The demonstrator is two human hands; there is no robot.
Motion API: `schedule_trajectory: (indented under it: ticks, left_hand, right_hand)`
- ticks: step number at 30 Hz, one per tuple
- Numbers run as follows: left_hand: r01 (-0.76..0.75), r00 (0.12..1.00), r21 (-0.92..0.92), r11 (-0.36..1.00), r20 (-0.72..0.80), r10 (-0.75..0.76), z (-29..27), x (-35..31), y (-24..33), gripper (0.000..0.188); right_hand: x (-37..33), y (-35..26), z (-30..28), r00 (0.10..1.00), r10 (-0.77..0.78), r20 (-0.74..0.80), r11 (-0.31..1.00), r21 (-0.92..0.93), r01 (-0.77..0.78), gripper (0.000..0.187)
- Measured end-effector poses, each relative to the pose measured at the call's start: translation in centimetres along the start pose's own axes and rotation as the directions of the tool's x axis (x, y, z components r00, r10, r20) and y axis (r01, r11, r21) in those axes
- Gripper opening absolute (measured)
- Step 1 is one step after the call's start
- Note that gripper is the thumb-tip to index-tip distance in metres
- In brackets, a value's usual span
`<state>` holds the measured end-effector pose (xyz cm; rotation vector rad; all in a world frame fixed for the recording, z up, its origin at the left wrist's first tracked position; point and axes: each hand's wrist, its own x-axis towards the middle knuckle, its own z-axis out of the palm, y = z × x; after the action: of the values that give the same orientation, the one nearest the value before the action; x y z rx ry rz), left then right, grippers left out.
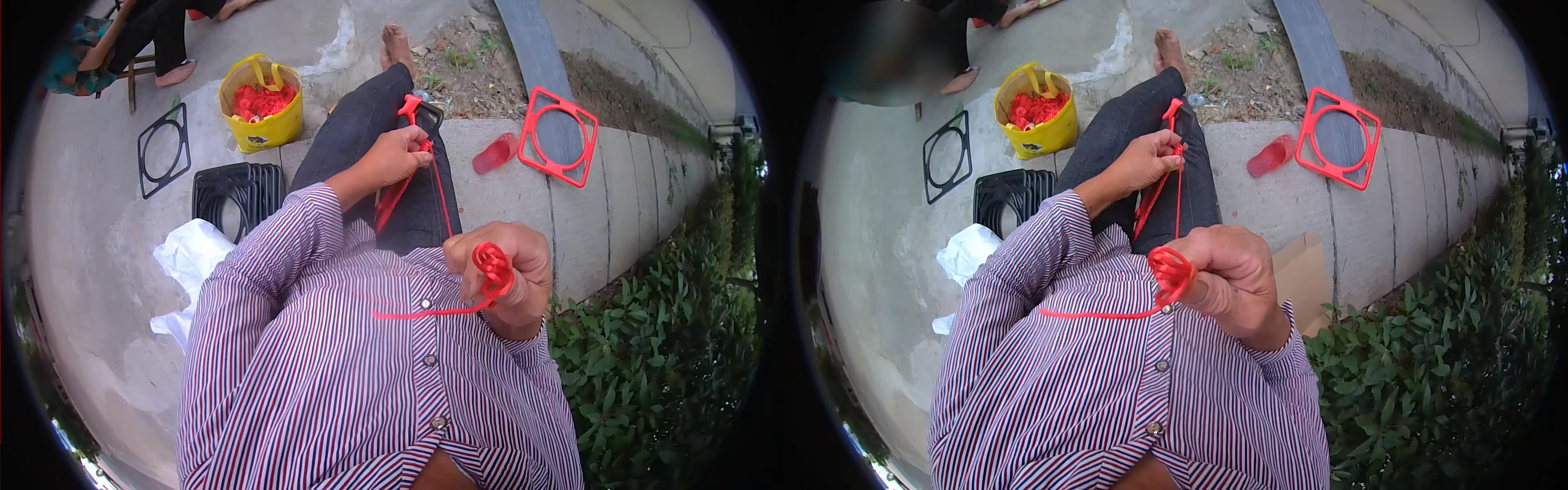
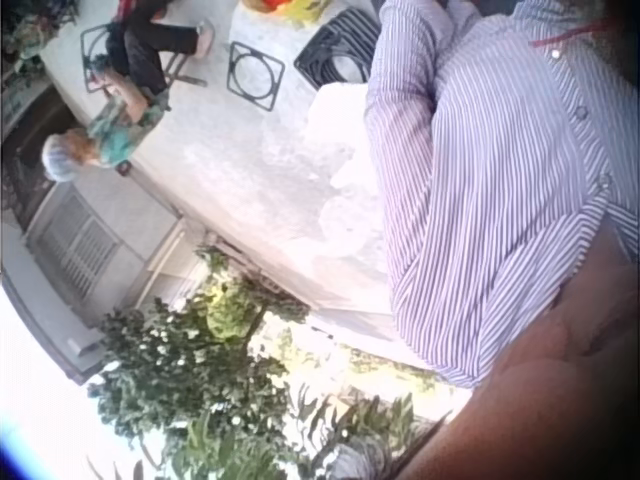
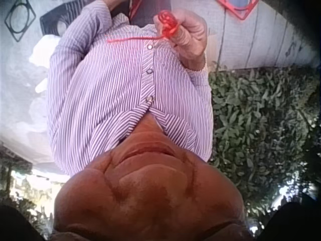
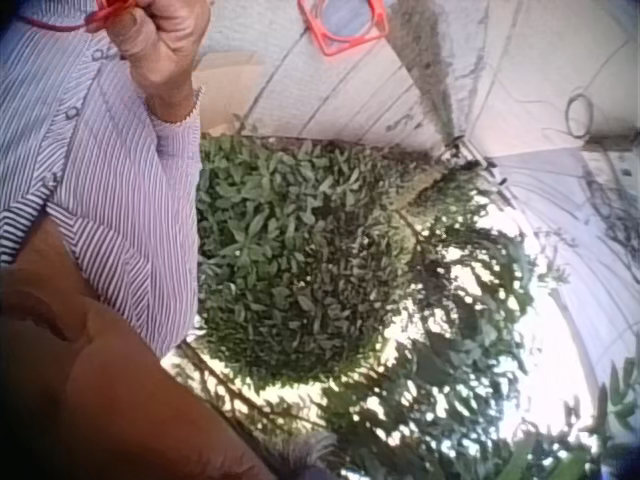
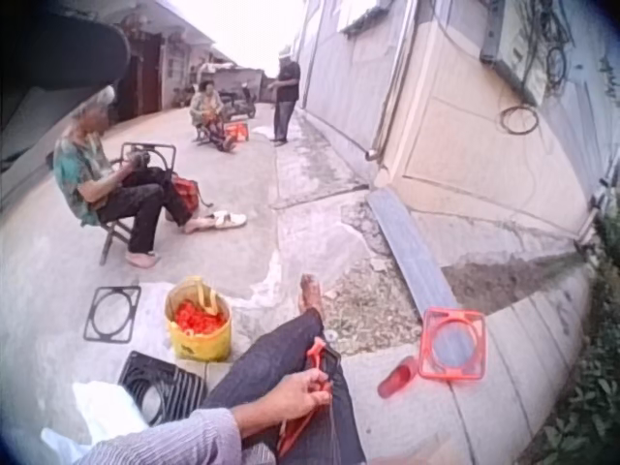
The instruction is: Winding red string onto red plastic frames.
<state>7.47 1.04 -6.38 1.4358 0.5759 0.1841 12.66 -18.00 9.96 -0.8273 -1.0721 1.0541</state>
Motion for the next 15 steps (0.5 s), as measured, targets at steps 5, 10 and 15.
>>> schedule_trajectory:
  ticks: [5, 10, 15]
  left_hand:
    - [-0.33, 0.836, 0.358, 0.873, -0.32, 0.447, 0.8, -0.6, 2.0, 0.029]
    - [-0.067, 0.951, -0.294, 0.954, -0.307, -0.028, -1.2, 1.0, 3.6, 0.016]
    - [0.355, 0.92, -0.266, 0.896, -0.071, -0.385, -1.5, 2.1, 2.1, 0.02]
  right_hand:
    - [2.0, -1.0, -3.1, 0.971, -0.227, 0.078, 0.971, -0.06, 0.232, 0.017]
    - [5.1, 5.6, -10.7, 0.99, -0.143, -0.012, -0.062, -0.998, -0.021, 0.014]
    - [6.5, 13.6, -12.5, 0.986, -0.001, -0.165, -0.032, -0.986, -0.165, 0.023]
